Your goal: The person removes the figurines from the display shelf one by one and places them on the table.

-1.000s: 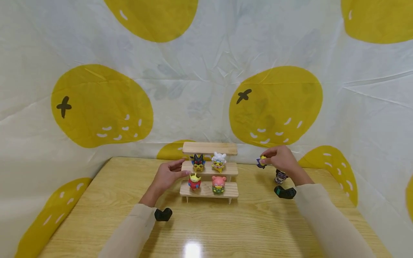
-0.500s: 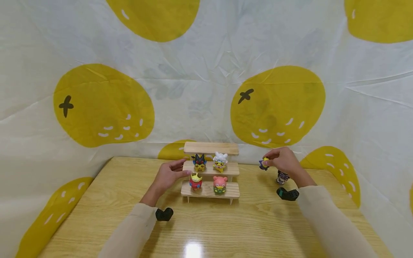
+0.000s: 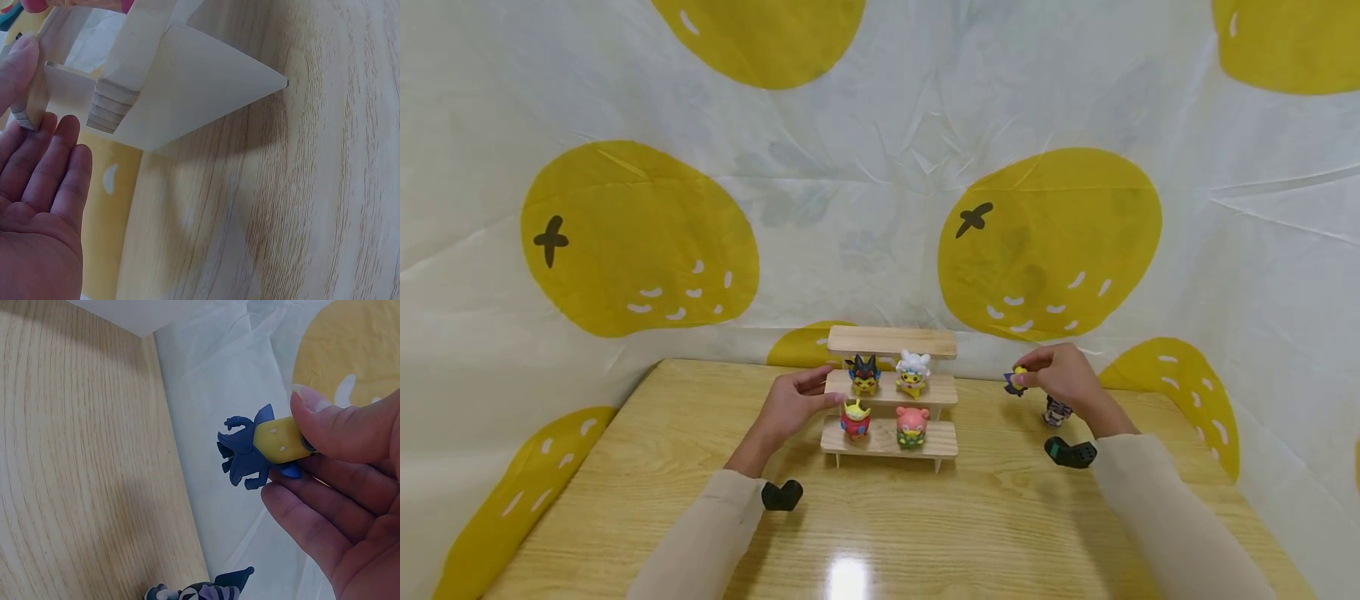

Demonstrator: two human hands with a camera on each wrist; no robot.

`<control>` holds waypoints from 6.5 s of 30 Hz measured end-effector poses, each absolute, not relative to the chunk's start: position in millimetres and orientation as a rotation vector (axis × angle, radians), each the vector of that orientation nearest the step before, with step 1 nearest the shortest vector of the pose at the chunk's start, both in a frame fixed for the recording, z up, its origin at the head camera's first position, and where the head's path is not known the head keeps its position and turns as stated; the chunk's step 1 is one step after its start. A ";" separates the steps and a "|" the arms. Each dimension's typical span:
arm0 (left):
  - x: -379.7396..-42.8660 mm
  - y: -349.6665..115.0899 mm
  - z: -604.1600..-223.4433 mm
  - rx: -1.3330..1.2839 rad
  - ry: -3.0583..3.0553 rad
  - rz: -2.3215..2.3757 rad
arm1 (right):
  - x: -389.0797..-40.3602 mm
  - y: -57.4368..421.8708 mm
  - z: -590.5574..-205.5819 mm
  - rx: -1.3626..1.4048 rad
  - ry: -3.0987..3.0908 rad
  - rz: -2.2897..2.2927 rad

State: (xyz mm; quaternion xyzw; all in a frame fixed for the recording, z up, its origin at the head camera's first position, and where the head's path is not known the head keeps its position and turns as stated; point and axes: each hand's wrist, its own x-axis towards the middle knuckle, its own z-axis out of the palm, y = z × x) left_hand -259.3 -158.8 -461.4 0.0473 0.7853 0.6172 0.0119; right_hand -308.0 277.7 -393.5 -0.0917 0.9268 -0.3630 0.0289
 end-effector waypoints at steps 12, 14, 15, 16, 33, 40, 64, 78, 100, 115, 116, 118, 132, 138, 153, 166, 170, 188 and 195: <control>-260.3 -160.1 -462.2 0.165 2.455 1.930 | -310.4 281.5 -398.1 -0.262 2.844 -1.140; -259.7 -159.8 -462.1 0.168 2.454 1.931 | -311.0 281.9 -399.3 -0.259 2.839 -1.141; -259.7 -159.8 -462.5 0.171 2.453 1.932 | -311.5 282.2 -400.2 -0.259 2.838 -1.141; -259.7 -159.9 -462.7 0.166 2.450 1.933 | -311.4 282.2 -400.8 -0.258 2.836 -1.140; -261.0 -160.1 -464.4 0.158 2.446 1.934 | -311.7 282.1 -415.6 -0.250 2.858 -1.088; -259.4 -159.6 -463.7 0.132 2.445 1.934 | -309.3 281.4 -418.0 -0.247 2.832 -1.107; -261.8 -157.0 -463.2 0.133 2.457 1.952 | -310.9 282.0 -425.3 -0.230 2.858 -1.064; -261.4 -159.6 -463.4 0.123 2.465 1.939 | -316.6 276.8 -438.7 -0.240 2.895 -1.064; -259.8 -159.4 -464.7 0.152 2.452 1.950 | -316.6 268.9 -444.7 -0.228 2.927 -1.015; -259.0 -161.3 -462.1 0.126 2.466 1.937 | -316.4 264.1 -453.4 -0.220 2.922 -1.092; -259.5 -160.9 -462.3 0.127 2.466 1.936 | -316.0 264.8 -454.5 -0.217 2.924 -1.096; -260.4 -159.9 -462.9 0.121 2.461 1.936 | -314.7 266.9 -457.3 -0.209 2.929 -1.105; -258.3 -156.8 -464.2 0.128 2.467 1.930 | -305.5 270.6 -468.0 -0.142 2.907 -1.221; -258.4 -156.7 -464.2 0.128 2.470 1.936 | -303.8 270.8 -469.5 -0.134 2.900 -1.252; -257.7 -158.0 -464.9 0.134 2.474 1.915 | -299.7 269.5 -471.9 -0.087 2.855 -1.275; -258.7 -159.6 -464.7 0.131 2.454 1.919 | -299.4 270.4 -458.4 -0.126 2.878 -1.302; -258.0 -159.8 -464.6 0.145 2.447 1.919 | -297.3 269.1 -449.7 -0.138 2.916 -1.366; -258.9 -159.7 -465.9 0.134 2.453 1.921 | -272.2 248.0 -410.3 -0.226 2.702 -1.686; -258.1 -159.1 -463.8 0.139 2.472 1.917 | -267.9 236.9 -404.5 -0.275 2.637 -1.730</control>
